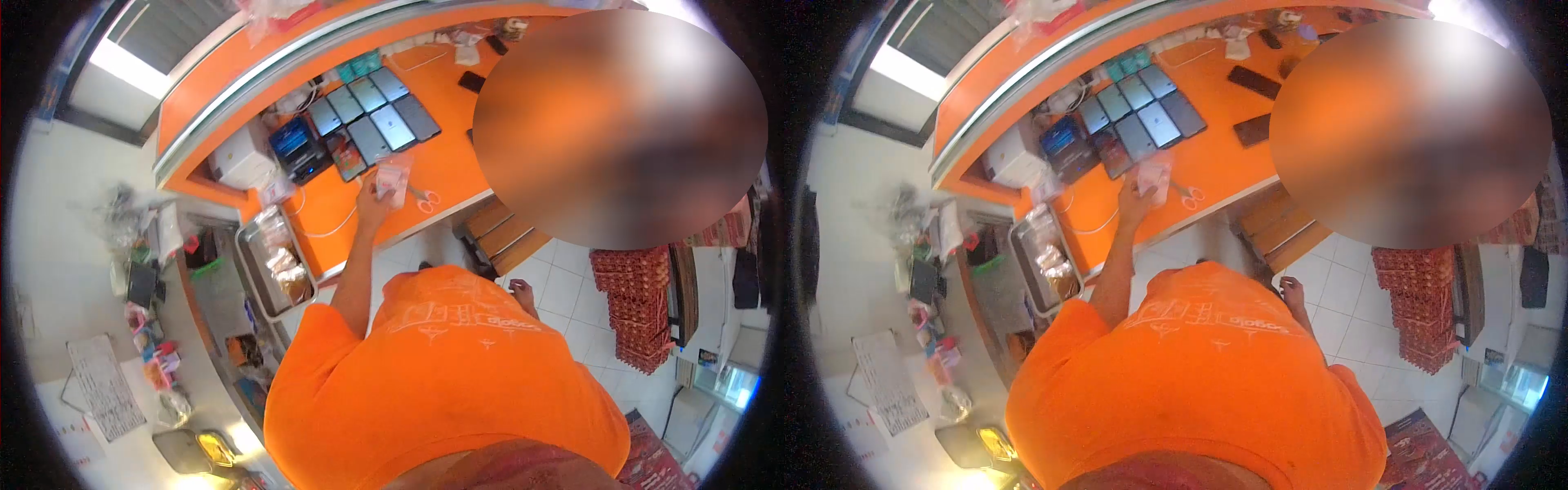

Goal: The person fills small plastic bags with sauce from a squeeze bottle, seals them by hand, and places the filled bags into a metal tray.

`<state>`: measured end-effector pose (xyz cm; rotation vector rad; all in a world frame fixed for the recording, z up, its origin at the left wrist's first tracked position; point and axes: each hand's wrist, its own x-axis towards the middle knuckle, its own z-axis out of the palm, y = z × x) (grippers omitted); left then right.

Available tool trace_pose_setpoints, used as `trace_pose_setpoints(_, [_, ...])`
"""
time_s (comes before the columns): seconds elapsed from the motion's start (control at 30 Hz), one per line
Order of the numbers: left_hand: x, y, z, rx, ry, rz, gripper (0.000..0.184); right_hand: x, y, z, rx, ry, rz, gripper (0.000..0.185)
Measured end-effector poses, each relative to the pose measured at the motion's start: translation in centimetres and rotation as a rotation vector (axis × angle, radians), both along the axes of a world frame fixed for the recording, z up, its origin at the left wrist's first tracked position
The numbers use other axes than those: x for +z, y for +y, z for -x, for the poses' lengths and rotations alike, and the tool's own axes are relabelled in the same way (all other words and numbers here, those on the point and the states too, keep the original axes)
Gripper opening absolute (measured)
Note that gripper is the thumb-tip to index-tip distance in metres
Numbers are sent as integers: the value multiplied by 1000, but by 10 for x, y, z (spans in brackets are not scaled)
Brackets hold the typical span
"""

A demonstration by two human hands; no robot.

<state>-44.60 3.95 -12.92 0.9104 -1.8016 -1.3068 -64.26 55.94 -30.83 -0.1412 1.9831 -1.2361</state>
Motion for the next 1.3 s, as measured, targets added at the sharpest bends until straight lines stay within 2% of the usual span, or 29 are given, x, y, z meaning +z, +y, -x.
trace_pose_setpoints(0.03, [20, 15, -1, -43, 145, -34, 65, 29, -15, -2, 95, 89, -8, 30])
trace_pose_setpoints(0.07, [26, 27, -1, -128, 158, -43, 63, 65, -41, -5, 177, 187, -25, 31])
trace_pose_setpoints(0.1, [33, 39, 3, -231, 184, -49, 60, 75, -63, -5, 51, 98, 185, 32])
trace_pose_setpoints(0.13, [76, 57, 7, -317, -126, -80, 60, 158, -104, -15, -58, -130, 297, 33])
trace_pose_setpoints(0.17, [113, 78, 9, -400, -445, -80, 60, 177, -123, -11, -24, -116, 355, 36])
trace_pose_setpoints(0.23, [77, 106, 18, -606, -284, -41, 62, 215, -159, -1, 43, -92, 475, 42])
trace_pose_setpoints(0.33, [69, 144, 41, -768, -157, 85, 67, 278, -191, 12, 328, 23, 529, 39])
trace_pose_setpoints(0.43, [55, 153, 53, -736, -10, -7, 62, 271, -201, 25, 426, 259, 491, 36])
trace_pose_setpoints(0.53, [71, 114, 38, -517, -191, 281, 59, 266, -180, 39, 266, 240, 388, 34])
trace_pose_setpoints(0.6, [89, 70, 18, -295, -198, 284, 55, 239, -143, 73, 258, 588, 199, 32])
trace_pose_setpoints(0.63, [88, 45, 1, -124, -304, 426, 53, 242, -113, 91, 140, 533, 497, 31])
trace_pose_setpoints(0.67, [88, 19, -19, 48, -425, 564, 52, 287, -90, 98, 14, 893, 205, 28])
trace_pose_setpoints(0.7, [97, 0, -40, 175, -531, 572, 54, 335, -67, 105, -163, 1161, -160, 28])
trace_pose_setpoints(0.73, [102, -20, -56, 297, -625, 576, 56, 378, -44, 118, -260, 1773, -775, 30])
trace_pose_setpoints(0.77, [108, -37, -74, 385, -802, 549, 60, 457, -38, 110, -551, 1765, -356, 28])
trace_pose_setpoints(0.83, [113, -63, -102, 521, -1062, 469, 65, 514, -25, 115, -1080, 1871, 246, 23])
trace_pose_setpoints(0.93, [102, -107, -122, 621, -1282, 382, 65, 542, -8, 122, -682, 2033, -87, 20])
trace_pose_setpoints(1.0, [78, -135, -136, 642, -1385, 360, 61, 498, -2, 134, -23, 1319, -147, 18])
trace_pose_setpoints(1.07, [50, -168, -149, 532, -1507, 259, 55, 435, -17, 141, 393, 738, -254, 18])
trace_pose_setpoints(1.13, [44, -180, -155, 460, -1571, 222, 50, 391, -68, 94, 269, 460, -93, 19])
trace_pose_setpoints(1.2, [45, -176, -163, 408, -1602, 266, 46, 335, -85, 94, 457, 296, -43, 20])
trace_pose_setpoints(1.27, [34, -191, -172, 359, -1631, 305, 41, 325, -110, 72, 635, 648, 141, 20])
trace_pose_setpoints(1.3, [32, -196, -171, 361, -1620, 329, 39, 329, -118, 74, 617, 589, 113, 20])
